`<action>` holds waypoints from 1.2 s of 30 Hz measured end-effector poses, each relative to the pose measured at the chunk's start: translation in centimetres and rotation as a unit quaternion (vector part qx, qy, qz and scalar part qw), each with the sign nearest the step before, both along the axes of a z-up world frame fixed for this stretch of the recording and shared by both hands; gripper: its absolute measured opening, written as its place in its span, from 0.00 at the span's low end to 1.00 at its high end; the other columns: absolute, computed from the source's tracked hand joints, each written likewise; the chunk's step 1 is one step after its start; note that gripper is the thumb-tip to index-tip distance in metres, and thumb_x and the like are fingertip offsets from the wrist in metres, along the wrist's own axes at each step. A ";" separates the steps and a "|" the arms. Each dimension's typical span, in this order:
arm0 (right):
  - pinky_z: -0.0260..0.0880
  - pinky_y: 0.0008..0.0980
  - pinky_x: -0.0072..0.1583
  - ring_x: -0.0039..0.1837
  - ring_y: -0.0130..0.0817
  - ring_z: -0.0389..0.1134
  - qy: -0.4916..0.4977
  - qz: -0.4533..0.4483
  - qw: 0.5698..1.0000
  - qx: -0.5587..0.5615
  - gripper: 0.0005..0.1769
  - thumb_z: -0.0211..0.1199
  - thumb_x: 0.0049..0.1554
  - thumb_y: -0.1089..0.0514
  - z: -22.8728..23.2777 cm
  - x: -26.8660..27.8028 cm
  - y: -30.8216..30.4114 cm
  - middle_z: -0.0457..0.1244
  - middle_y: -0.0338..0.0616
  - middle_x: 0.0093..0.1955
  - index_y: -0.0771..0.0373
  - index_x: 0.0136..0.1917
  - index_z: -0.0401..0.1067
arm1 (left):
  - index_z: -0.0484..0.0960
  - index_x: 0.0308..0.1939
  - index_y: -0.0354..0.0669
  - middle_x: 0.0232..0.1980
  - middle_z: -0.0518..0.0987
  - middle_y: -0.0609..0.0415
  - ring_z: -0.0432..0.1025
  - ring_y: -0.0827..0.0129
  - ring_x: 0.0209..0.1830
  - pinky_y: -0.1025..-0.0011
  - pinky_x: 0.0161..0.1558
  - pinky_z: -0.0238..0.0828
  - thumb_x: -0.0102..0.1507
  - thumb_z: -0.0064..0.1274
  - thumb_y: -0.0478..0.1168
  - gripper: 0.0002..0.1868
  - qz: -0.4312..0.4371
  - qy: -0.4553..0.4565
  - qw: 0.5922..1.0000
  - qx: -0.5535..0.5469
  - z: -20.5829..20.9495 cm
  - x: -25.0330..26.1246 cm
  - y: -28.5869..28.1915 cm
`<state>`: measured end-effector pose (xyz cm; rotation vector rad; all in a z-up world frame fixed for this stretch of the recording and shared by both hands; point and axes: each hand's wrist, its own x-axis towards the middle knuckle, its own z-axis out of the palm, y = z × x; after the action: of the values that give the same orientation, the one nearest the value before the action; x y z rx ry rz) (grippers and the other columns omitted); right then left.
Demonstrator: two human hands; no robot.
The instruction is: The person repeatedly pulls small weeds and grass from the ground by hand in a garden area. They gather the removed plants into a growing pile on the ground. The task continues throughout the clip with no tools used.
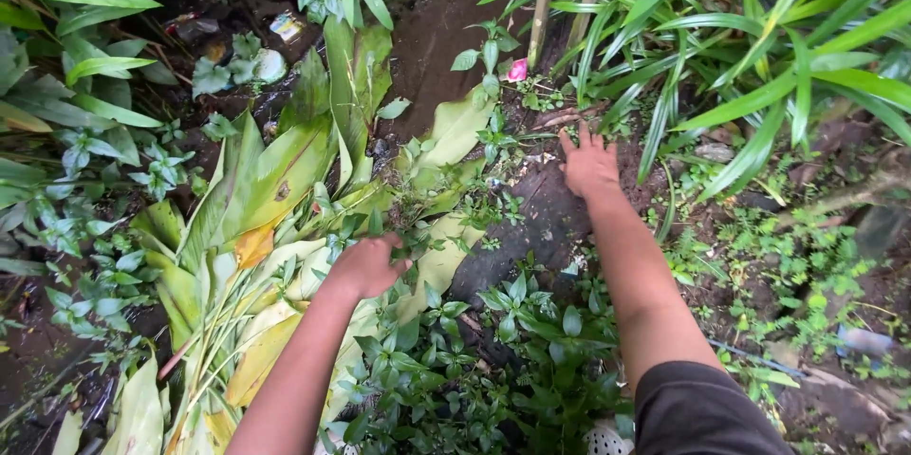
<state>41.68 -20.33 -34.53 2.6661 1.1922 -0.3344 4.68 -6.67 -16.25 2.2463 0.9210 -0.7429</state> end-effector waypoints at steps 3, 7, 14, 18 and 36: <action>0.63 0.50 0.65 0.67 0.50 0.64 -0.074 0.078 0.989 0.104 0.30 0.69 0.56 0.42 -5.8 3.2 -0.6 0.61 0.52 0.64 0.52 0.68 0.74 | 0.75 0.66 0.39 0.62 0.78 0.32 0.69 0.39 0.67 0.44 0.67 0.66 0.69 0.48 0.48 0.24 0.017 0.007 1.000 0.009 -2.3 0.2 0.0; 0.72 0.41 0.56 0.54 0.42 0.69 -0.115 0.114 0.966 0.201 0.11 0.60 0.62 0.53 -12.8 5.7 -1.2 0.64 0.44 0.49 0.56 0.50 0.82 | 0.74 0.67 0.39 0.63 0.77 0.33 0.69 0.39 0.68 0.43 0.67 0.64 0.68 0.49 0.47 0.26 0.014 0.009 1.000 0.003 -2.0 2.6 -0.7; 0.75 0.43 0.55 0.52 0.49 0.72 -0.073 0.045 0.966 0.244 0.08 0.60 0.59 0.58 -9.1 4.5 -3.5 0.67 0.50 0.45 0.61 0.43 0.77 | 0.72 0.68 0.39 0.66 0.75 0.33 0.68 0.41 0.69 0.41 0.68 0.63 0.69 0.47 0.45 0.25 -0.012 -0.017 0.999 -0.038 2.7 6.4 -3.0; 0.74 0.43 0.53 0.50 0.48 0.70 -0.132 0.014 0.953 0.273 0.09 0.64 0.57 0.54 -9.9 7.4 -2.2 0.65 0.49 0.43 0.62 0.43 0.79 | 0.73 0.68 0.38 0.66 0.75 0.35 0.67 0.42 0.70 0.45 0.69 0.64 0.69 0.47 0.45 0.24 -0.034 -0.036 0.998 -0.030 -0.3 6.4 -1.6; 0.77 0.49 0.51 0.50 0.56 0.76 0.010 0.027 0.993 0.119 0.15 0.54 0.57 0.62 -5.1 4.4 -1.0 0.73 0.57 0.43 0.65 0.43 0.83 | 0.72 0.69 0.42 0.67 0.74 0.34 0.67 0.40 0.69 0.44 0.68 0.64 0.69 0.46 0.46 0.25 -0.030 0.028 0.999 -0.004 3.0 3.2 -2.7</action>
<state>46.11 -21.33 -39.63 2.8282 1.3858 -0.2236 7.88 -9.34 -13.29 2.2648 0.8800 -0.8395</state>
